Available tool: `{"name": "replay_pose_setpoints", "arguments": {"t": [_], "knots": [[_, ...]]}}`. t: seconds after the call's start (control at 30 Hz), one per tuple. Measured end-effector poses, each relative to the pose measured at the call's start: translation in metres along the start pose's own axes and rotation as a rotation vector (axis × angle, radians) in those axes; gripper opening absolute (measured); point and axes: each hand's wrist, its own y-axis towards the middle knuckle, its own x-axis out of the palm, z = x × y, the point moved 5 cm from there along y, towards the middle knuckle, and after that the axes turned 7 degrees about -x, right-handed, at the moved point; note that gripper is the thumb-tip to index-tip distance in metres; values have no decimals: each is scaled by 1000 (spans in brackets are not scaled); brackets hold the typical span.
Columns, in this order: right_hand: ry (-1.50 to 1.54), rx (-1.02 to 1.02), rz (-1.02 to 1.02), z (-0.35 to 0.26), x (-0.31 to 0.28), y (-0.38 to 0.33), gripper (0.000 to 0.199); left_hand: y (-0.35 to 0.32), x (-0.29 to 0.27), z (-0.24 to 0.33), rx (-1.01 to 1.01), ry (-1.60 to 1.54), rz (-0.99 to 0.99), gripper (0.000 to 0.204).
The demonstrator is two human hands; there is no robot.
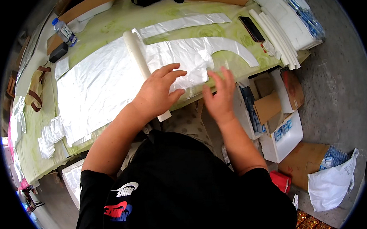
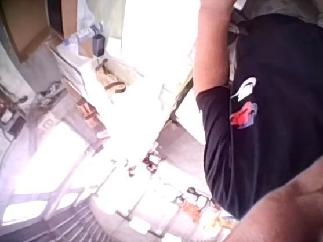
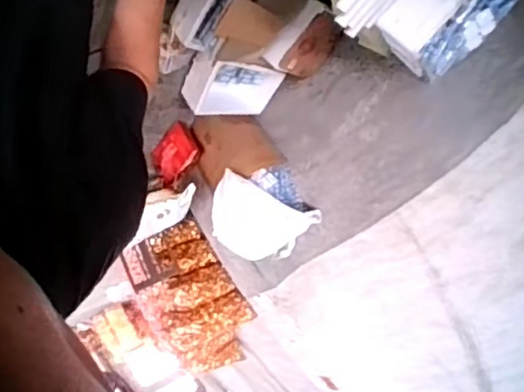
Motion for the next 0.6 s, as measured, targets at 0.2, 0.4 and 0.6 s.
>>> {"name": "replay_pose_setpoints", "arguments": {"t": [0.2, 0.4, 0.6], "knots": [[-153, 85, -492, 46, 20, 10, 58, -5, 23, 8, -58, -232, -92, 50], [-35, 205, -311, 48, 35, 42, 62, -5, 10, 7, -152, -412, 1, 50], [-137, 163, -492, 38, 49, 57, 60, -14, 10, -11, -280, -609, -12, 51]]}}
